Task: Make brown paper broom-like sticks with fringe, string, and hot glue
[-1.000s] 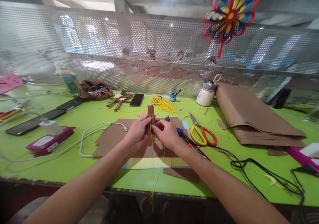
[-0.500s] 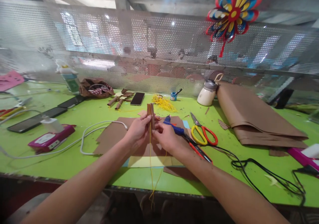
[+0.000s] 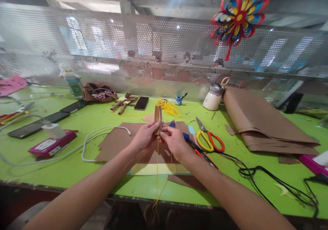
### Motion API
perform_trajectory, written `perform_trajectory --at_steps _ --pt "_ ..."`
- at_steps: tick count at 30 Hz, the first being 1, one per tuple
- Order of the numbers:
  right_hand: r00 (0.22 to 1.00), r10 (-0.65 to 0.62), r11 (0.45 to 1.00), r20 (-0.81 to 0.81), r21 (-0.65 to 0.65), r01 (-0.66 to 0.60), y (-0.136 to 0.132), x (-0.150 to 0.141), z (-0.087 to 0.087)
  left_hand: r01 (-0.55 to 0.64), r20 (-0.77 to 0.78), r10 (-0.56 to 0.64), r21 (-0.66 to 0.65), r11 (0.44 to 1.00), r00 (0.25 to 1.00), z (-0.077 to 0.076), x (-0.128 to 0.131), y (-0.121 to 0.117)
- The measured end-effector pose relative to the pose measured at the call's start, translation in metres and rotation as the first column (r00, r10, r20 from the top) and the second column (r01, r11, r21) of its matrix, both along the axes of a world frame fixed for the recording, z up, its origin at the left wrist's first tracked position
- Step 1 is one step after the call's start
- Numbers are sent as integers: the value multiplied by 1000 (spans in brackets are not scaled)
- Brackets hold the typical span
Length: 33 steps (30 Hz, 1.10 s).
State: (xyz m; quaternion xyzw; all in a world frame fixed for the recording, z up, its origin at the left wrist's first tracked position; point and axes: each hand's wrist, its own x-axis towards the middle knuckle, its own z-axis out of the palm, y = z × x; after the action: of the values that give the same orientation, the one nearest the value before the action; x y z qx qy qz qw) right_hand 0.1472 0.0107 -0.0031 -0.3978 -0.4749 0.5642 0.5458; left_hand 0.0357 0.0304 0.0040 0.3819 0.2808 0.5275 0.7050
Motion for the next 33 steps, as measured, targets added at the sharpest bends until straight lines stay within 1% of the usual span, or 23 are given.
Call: perform_trajectory --at_steps 4,8,15,18,21,23,24,25,27,28,29,31,33 --pt "999 -10 1000 -49 -6 10 -1 -2 0 17 28 -16 -19 1000 999 0 -1 0" --pt "998 -5 1000 -61 -18 4 -3 -3 -2 52 43 -49 -69 996 998 1 -3 -1" --pt "998 1 1000 -58 -20 -2 -2 -2 -7 66 -2 -66 -84 994 998 6 -5 -5" --pt "1000 3 1000 -9 12 -3 -1 -1 -9 58 4 -58 -82 995 998 6 -6 -4" --pt "987 19 999 157 45 -26 -3 1 -10 11 -16 -13 -112 994 1000 6 -7 -1" --pt "943 31 994 332 89 -64 -3 6 -8 -41 -61 32 -149 988 998 6 -9 2" --pt "904 23 989 426 125 -84 -2 10 -5 -67 -85 53 -163 984 995 5 -10 4" --pt "853 -9 981 522 171 -95 1 15 -2 -86 -104 69 -174 981 992 5 -11 5" --pt "729 -128 960 672 268 -78 15 30 7 -111 -129 87 -186 976 988 3 -14 9" --pt "656 -209 950 725 310 -41 26 40 13 -115 -138 89 -192 975 986 2 -15 11" --pt "619 -262 944 740 330 5 40 51 18 -120 -148 91 -199 973 985 0 -17 13" --pt "577 -315 941 753 328 84 72 74 28 -133 -168 101 -198 971 981 -2 -20 16" --pt "548 -319 947 773 285 150 107 95 36 -149 -177 117 -181 972 977 -2 -22 18"
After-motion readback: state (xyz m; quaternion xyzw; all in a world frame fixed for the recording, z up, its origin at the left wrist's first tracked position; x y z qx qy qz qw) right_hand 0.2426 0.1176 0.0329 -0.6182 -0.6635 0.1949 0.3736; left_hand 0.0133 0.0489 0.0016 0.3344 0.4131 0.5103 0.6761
